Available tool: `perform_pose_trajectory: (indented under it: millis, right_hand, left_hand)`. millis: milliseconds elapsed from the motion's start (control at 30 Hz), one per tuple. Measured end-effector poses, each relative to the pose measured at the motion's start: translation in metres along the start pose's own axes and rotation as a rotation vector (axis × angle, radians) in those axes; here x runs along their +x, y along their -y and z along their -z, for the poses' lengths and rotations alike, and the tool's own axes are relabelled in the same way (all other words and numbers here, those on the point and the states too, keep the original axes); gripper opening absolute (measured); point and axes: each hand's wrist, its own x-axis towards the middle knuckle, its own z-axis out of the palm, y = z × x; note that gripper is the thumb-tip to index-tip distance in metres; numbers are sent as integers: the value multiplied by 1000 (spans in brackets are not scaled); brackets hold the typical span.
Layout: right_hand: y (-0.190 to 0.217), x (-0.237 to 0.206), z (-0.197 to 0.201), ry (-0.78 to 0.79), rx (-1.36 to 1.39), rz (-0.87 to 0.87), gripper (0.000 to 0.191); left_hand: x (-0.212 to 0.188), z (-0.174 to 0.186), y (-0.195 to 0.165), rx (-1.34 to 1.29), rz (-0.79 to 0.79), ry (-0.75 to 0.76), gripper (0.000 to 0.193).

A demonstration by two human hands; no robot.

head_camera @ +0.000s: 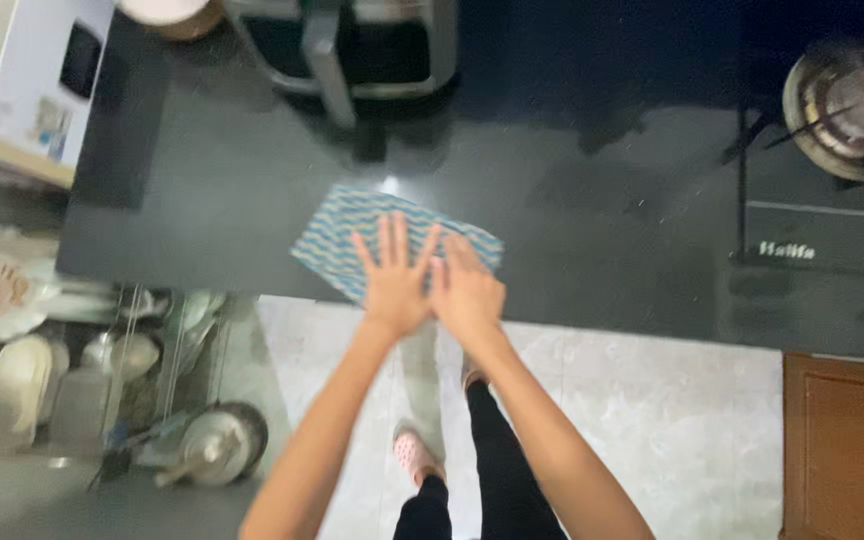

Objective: The person wipes a glass-top wooden dining table with a blue patterned cloth, then wipes the black kitchen countertop and gas stovetop. They rinse the cloth and their hands at the sink, plug a kettle's plug into a wall socket, and lift the lid off a rice cooker.

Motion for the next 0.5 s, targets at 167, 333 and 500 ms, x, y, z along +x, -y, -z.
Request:
perform_pose_trajectory:
  millis: [167, 333, 500]
  right_hand:
    - [-108, 75, 47, -77, -144, -22, 52]
    - [-190, 214, 64, -31, -240, 19, 60]
    - [-240, 347, 62, 97, -389, 17, 65]
  left_hand:
    - [119, -46, -88, -38, -10, 49, 66]
    - [269, -76, -119, 6, 43, 31, 66]
    - [399, -97, -118, 61, 102, 159, 70]
